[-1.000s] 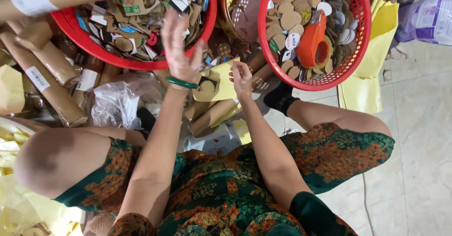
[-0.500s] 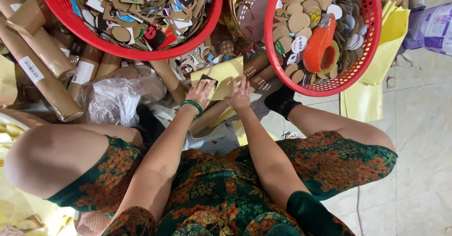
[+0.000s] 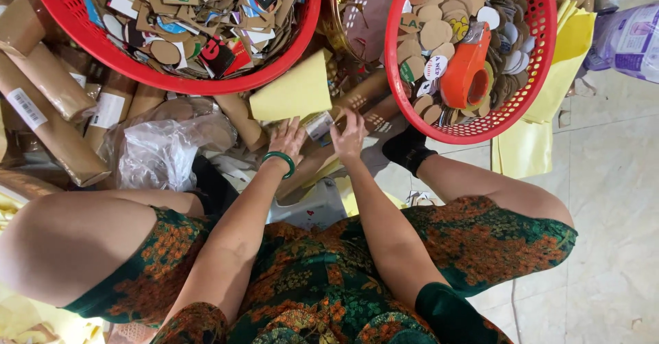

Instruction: The recorder sorts various shapes and types of cardboard pieces into separate red plastic baskets.

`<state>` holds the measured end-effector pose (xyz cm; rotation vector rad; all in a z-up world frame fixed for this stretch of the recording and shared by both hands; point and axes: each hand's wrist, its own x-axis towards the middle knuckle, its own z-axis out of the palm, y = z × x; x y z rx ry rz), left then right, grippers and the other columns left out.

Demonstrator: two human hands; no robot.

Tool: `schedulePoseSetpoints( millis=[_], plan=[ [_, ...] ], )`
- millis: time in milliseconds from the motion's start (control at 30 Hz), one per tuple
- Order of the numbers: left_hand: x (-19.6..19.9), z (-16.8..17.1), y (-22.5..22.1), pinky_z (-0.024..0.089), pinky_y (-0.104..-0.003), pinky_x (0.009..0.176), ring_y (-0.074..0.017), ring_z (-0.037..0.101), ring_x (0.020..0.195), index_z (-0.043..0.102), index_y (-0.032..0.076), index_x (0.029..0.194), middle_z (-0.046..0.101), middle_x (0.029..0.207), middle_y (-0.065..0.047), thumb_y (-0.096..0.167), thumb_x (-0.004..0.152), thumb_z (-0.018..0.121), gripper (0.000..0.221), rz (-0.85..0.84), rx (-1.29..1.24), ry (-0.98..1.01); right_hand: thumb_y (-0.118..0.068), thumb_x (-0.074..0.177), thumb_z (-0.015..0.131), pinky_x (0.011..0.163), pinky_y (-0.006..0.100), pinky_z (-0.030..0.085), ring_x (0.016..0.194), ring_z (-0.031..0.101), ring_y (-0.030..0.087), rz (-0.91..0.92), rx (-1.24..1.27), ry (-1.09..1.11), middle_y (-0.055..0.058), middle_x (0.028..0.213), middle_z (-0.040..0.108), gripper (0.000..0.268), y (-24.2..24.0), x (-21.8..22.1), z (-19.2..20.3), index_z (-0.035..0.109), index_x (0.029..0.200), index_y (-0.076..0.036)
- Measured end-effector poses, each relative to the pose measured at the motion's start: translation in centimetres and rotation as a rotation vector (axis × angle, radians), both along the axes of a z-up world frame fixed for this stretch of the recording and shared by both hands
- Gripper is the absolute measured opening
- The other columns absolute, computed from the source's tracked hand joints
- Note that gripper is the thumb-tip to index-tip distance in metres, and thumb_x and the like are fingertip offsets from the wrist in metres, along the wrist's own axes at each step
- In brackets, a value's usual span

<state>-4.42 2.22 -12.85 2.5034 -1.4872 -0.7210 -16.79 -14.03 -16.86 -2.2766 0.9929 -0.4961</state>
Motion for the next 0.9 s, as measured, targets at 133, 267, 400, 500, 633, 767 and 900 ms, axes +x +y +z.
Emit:
schedulePoseSetpoints(
  millis=[133,267,400,500,633,767,900],
  plan=[
    [-0.3,-2.5,-0.3,0.023,-0.053,0.116,-0.0384,0.022,0.149,0.032,0.016,0.15,0.016,0.166,-0.014,0.03,0.077,0.083,0.09,0.002,0.269,0.008,-0.027,0.063,0.093,0.103,0.062,0.034,0.129,0.034,0.055,0.114,0.123,0.292,0.031,0.147,0.033,0.087,0.2,-0.5,3.7,0.053,0.14,-0.014],
    [-0.7,-9.0,-0.1,0.036,-0.053,0.117,-0.0388,0.038,0.146,0.021,0.018,0.166,0.032,0.16,-0.021,0.022,0.089,0.074,0.094,0.066,0.307,0.139,-0.035,0.056,0.095,0.12,0.062,0.028,0.145,0.033,0.046,0.33,0.038,0.378,0.018,0.155,0.037,0.079,-0.8,-1.5,3.5,0.062,0.128,-0.024],
    [0.9,-1.4,-1.2,0.038,-0.052,0.112,-0.0459,0.036,0.143,0.024,0.019,0.159,0.029,0.157,-0.026,0.024,0.079,0.082,0.099,0.156,0.292,0.168,-0.04,0.048,0.1,0.122,0.066,0.015,0.151,0.01,0.049,0.599,-0.036,0.581,0.019,0.162,0.016,0.083,-0.5,-1.0,4.1,0.066,0.122,-0.024],
    [1.6,1.6,-1.8,0.042,-0.05,0.111,-0.0447,0.045,0.136,0.021,0.02,0.159,0.031,0.157,-0.023,0.028,0.075,0.084,0.105,0.128,0.311,0.234,-0.039,0.048,0.099,0.121,0.065,0.015,0.151,0.001,0.052,0.695,-0.246,0.646,0.02,0.168,0.004,0.087,0.5,0.2,6.9,0.069,0.128,-0.027],
    [2.4,4.4,-1.9,0.04,-0.054,0.109,-0.0459,0.041,0.138,0.024,0.021,0.157,0.032,0.154,-0.024,0.028,0.075,0.084,0.102,0.097,0.256,0.119,-0.042,0.051,0.098,0.124,0.066,0.015,0.154,0.001,0.052,0.666,-0.251,0.672,0.018,0.17,0.0,0.082,0.5,0.6,8.3,0.071,0.128,-0.03],
    [2.4,3.2,-1.0,0.038,-0.052,0.108,-0.0422,0.045,0.132,0.032,0.025,0.157,0.036,0.15,-0.02,0.022,0.077,0.078,0.093,0.08,0.186,-0.045,-0.042,0.051,0.096,0.123,0.066,0.016,0.154,0.007,0.048,0.712,-0.338,0.62,0.021,0.169,0.003,0.092,1.2,-0.2,8.0,0.065,0.136,-0.03],
    [2.6,4.5,-0.7,0.039,-0.048,0.103,-0.0365,0.046,0.128,0.036,0.026,0.157,0.039,0.148,-0.017,0.019,0.079,0.071,0.085,0.048,0.198,-0.192,-0.039,0.051,0.095,0.122,0.066,0.016,0.154,0.011,0.047,0.748,-0.37,0.575,0.022,0.168,0.005,0.1,1.8,-0.4,7.8,0.058,0.144,-0.029]
  ],
)
